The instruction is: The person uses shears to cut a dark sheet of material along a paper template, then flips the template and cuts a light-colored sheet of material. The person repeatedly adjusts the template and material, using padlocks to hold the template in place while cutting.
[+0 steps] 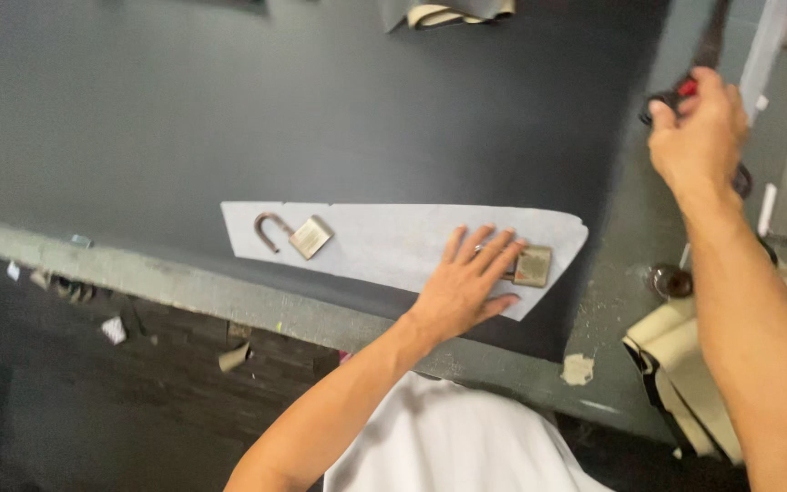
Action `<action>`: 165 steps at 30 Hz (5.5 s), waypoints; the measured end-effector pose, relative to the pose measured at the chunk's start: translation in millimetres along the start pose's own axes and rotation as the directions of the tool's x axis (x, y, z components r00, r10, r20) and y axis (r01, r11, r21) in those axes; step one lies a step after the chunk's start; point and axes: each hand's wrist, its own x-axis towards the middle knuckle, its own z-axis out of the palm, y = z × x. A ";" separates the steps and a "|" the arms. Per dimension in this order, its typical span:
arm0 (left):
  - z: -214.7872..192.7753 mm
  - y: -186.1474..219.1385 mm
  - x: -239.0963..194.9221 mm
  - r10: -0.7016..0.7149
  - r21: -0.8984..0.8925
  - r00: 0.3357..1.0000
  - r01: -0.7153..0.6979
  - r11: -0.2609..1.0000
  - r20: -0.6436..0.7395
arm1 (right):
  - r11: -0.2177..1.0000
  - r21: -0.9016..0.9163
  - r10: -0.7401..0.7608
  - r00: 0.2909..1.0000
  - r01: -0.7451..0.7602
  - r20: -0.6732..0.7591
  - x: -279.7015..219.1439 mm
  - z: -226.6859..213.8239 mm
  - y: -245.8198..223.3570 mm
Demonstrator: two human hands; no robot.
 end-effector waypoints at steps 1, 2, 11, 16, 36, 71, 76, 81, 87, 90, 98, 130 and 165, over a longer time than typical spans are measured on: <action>3.0 4.7 3.4 -0.001 0.016 1.000 0.001 1.000 0.005 | 1.000 0.005 -0.012 1.000 0.012 0.009 2.4 3.3 4.0; 5.8 9.3 5.5 -0.002 0.030 1.000 0.002 1.000 0.015 | 0.998 -0.038 -0.044 0.999 0.044 0.002 3.5 7.2 10.1; 15.4 31.9 21.8 -0.069 0.130 0.994 0.058 0.990 0.083 | 0.770 0.418 0.260 0.835 -0.482 0.484 34.6 13.9 76.6; 8.6 19.8 35.6 0.017 0.134 0.996 -0.029 0.991 0.087 | 0.359 0.813 0.189 0.889 -0.458 0.417 -43.6 -61.1 3.4; -149.7 -168.2 -22.5 -0.258 -0.098 0.868 0.239 0.966 -0.425 | 0.460 0.498 0.763 0.614 -0.735 0.202 -320.4 -101.6 -183.9; -148.1 -229.5 -152.4 -0.556 -0.100 0.697 0.579 0.809 -0.453 | 0.959 0.080 0.244 0.936 -0.272 0.253 -104.8 -6.8 -97.3; -153.3 -222.2 -153.7 -0.512 -0.074 0.726 0.543 0.837 -0.459 | 0.955 0.059 0.269 0.934 -0.290 0.237 -106.2 -7.5 -102.7; -157.0 -217.8 -144.9 -0.395 -0.007 0.803 0.438 0.899 -0.446 | 0.964 0.053 0.239 0.939 -0.259 0.246 -106.9 -16.6 -116.9; -168.7 -217.1 -141.2 -0.468 -0.120 0.817 0.456 0.882 -0.337 | 0.969 0.022 0.228 0.931 -0.244 0.284 -106.3 -22.1 -133.2; -172.8 -217.2 -133.3 -0.487 -0.184 0.819 0.451 0.873 -0.305 | 0.959 0.103 0.222 0.923 -0.265 0.314 -105.2 -27.0 -136.0; -170.7 -222.2 -122.6 -0.562 -0.168 0.782 0.536 0.827 -0.269 | 0.952 0.161 0.207 0.936 -0.259 0.284 -106.5 -30.6 -141.4; -173.8 -173.5 -85.1 -0.286 0.063 0.875 0.335 0.940 -0.391 | 0.846 0.401 0.343 0.934 -0.352 0.097 -164.5 -59.0 -162.0; -1.4 -10.8 83.1 0.382 -0.030 0.833 -0.405 0.914 0.401 | -0.034 0.495 0.725 0.320 -0.868 0.610 -425.6 -8.4 -293.4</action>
